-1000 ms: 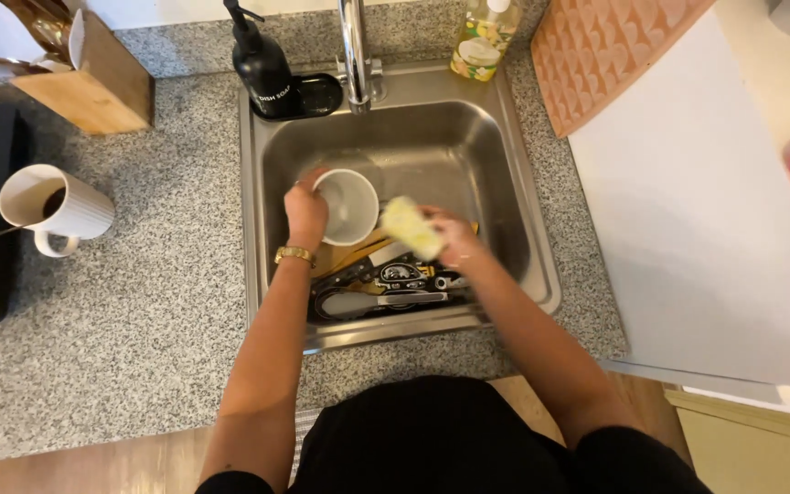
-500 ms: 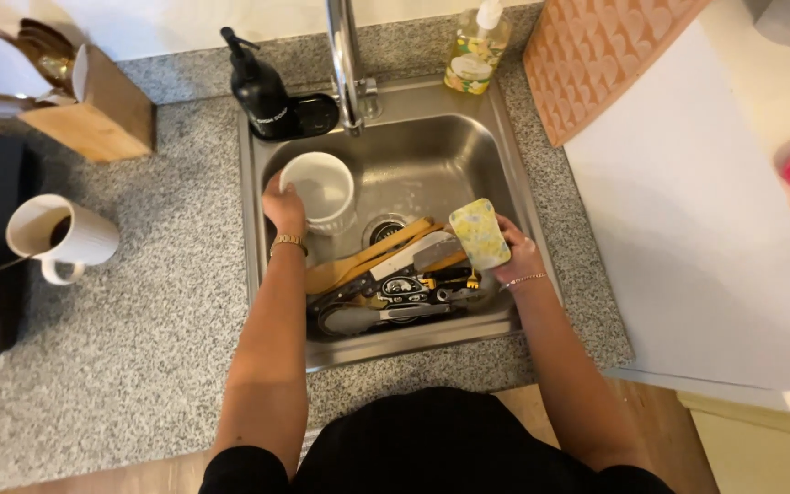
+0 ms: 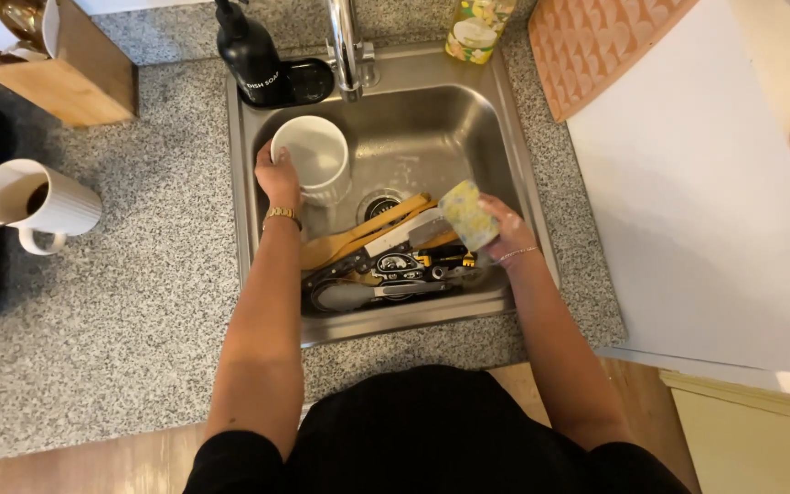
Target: Washing a bowl and a wooden spoon in a kitchen sink using a sponge and dish soap.
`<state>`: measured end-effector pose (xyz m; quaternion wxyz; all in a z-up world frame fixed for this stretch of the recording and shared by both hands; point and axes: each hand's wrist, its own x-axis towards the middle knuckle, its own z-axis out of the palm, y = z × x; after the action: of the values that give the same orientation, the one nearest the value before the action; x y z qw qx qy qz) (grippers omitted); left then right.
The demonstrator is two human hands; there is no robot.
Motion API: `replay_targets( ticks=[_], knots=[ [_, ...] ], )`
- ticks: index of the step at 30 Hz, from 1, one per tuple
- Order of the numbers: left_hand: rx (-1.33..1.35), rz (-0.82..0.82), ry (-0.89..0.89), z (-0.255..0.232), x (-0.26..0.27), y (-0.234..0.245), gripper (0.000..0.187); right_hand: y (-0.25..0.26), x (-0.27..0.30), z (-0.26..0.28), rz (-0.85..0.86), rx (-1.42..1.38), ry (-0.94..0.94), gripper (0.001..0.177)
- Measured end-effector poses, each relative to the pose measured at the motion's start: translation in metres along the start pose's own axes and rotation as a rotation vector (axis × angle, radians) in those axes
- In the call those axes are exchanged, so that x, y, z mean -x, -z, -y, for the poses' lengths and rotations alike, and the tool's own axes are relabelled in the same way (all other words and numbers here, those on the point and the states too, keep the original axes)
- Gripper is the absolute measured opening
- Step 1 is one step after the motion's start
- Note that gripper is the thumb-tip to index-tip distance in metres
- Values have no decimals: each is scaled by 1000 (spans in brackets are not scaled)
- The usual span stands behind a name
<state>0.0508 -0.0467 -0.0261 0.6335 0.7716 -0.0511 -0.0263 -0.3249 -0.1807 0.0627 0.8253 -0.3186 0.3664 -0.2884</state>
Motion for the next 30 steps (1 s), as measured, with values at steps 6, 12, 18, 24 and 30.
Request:
replay_targets(
  ticks=[6, 12, 18, 24, 30],
  knots=[
    [-67, 86, -549, -31, 29, 39, 47, 78, -75, -51, 82, 498, 207, 39],
    [-101, 365, -427, -44, 103, 83, 35, -32, -26, 32, 400, 1519, 297, 44],
    [-429, 684, -303, -41, 157, 113, 26, -140, -62, 95, 372, 1526, 748, 43],
    [-602, 929, -217, -36, 189, 143, 35, -195, -173, 67, 277, 1840, 833, 36],
    [-547, 964, -203, -71, 178, 150, 39, -199, -268, 23, 307, 1822, 803, 30]
  ],
)
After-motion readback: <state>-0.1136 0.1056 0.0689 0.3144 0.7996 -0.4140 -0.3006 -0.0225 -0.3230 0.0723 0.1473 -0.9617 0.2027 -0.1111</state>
